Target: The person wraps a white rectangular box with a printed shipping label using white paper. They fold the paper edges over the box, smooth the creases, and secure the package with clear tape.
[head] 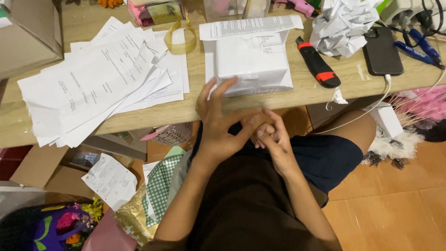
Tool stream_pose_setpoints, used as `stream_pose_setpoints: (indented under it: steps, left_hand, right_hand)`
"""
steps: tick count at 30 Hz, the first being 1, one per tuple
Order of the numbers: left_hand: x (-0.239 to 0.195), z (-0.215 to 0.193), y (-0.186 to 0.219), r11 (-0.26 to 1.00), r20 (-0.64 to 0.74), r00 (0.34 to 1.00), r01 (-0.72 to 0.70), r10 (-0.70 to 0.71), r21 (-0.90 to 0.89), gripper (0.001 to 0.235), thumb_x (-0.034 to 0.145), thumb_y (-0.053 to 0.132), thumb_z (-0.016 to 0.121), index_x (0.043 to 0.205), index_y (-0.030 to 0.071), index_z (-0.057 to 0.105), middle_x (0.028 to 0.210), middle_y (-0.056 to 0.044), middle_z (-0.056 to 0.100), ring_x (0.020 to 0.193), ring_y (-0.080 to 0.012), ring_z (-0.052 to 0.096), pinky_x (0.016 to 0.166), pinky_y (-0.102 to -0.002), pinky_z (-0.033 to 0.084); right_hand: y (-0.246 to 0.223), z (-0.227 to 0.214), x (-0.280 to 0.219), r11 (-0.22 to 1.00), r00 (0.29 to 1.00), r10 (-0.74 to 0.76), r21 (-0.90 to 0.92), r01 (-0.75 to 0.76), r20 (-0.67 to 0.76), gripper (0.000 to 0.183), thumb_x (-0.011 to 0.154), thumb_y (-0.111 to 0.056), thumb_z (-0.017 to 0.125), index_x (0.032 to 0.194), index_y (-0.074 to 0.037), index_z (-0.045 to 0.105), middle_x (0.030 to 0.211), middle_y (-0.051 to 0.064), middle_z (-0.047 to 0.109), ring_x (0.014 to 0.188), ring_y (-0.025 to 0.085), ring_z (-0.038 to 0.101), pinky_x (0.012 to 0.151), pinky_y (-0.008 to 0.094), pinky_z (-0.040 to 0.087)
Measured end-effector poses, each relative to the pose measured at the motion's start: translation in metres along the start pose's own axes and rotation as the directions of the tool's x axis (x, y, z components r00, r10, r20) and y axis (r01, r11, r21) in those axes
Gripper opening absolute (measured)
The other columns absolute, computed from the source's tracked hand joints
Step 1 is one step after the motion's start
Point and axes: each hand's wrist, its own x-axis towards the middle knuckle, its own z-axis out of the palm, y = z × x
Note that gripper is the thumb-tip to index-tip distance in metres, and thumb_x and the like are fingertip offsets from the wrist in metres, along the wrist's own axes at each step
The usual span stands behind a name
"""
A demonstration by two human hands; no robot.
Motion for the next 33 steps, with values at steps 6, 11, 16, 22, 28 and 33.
stream_pose_setpoints:
  steps: [6,11,16,22,28,33]
  left_hand:
    - [0.026,-0.011,-0.020,0.995,0.192,0.978,0.069,-0.082,0.069,0.040,0.071,0.005,0.062,0.104,0.021,0.078,0.166,-0.019,0.021,0.152,-0.0542,-0.004,0.111,-0.077,0.000]
    - [0.032,-0.015,-0.039,0.989,0.263,0.960,0.064,-0.097,0.131,0.041,0.068,0.002,0.070,0.097,0.028,0.082,0.164,-0.011,0.027,0.152,-0.0517,0.005,0.115,-0.069,0.010]
    - [0.038,-0.025,-0.049,0.986,0.364,0.930,-0.014,-0.048,0.165,0.047,0.079,-0.002,0.064,0.105,0.032,0.082,0.163,-0.006,0.027,0.154,-0.0464,0.011,0.117,-0.070,0.020]
    - [0.040,-0.024,-0.053,0.984,0.362,0.932,-0.067,0.002,0.166,0.026,0.093,0.008,0.078,0.106,0.030,0.081,0.161,-0.009,0.030,0.152,-0.0455,0.016,0.115,-0.069,0.027]
    - [0.040,-0.025,-0.055,0.987,0.374,0.928,-0.060,0.000,0.149,0.036,0.089,0.000,0.074,0.108,0.030,0.080,0.162,-0.009,0.029,0.153,-0.0448,0.016,0.119,-0.070,0.026]
    - [0.039,-0.025,-0.056,0.988,0.373,0.928,-0.061,0.005,0.139,0.040,0.087,-0.004,0.068,0.108,0.028,0.080,0.163,-0.008,0.028,0.153,-0.0445,0.016,0.121,-0.068,0.025]
  right_hand:
    - [0.018,-0.004,-0.001,0.848,0.960,-0.243,-0.511,0.142,-0.136,0.036,0.095,-0.003,0.063,0.131,0.000,0.059,0.084,0.005,0.053,0.072,0.013,0.050,0.071,0.028,0.046]
    - [0.000,0.011,0.012,0.527,0.878,-0.474,-0.774,0.351,0.075,0.031,0.095,-0.014,0.066,0.126,-0.009,0.065,0.095,0.004,0.052,0.087,0.021,0.048,0.083,0.034,0.042]
    - [-0.010,0.029,0.026,0.202,0.798,-0.534,-0.874,0.442,0.279,0.031,0.095,-0.013,0.067,0.126,-0.012,0.062,0.121,0.010,0.053,0.113,0.026,0.050,0.095,0.041,0.036]
    - [0.000,0.032,0.039,0.163,0.803,-0.548,-0.912,0.376,0.233,0.030,0.098,-0.023,0.065,0.127,-0.023,0.068,0.126,0.003,0.056,0.117,0.024,0.045,0.097,0.044,0.032]
    - [-0.006,0.038,0.043,0.172,0.814,-0.538,-0.917,0.360,0.219,0.029,0.098,-0.019,0.062,0.127,-0.020,0.067,0.125,0.003,0.057,0.117,0.025,0.044,0.098,0.043,0.029]
    - [-0.007,0.039,0.047,0.168,0.834,-0.508,-0.925,0.340,0.215,0.033,0.100,-0.016,0.057,0.132,-0.016,0.065,0.124,0.008,0.053,0.111,0.029,0.045,0.098,0.042,0.032]
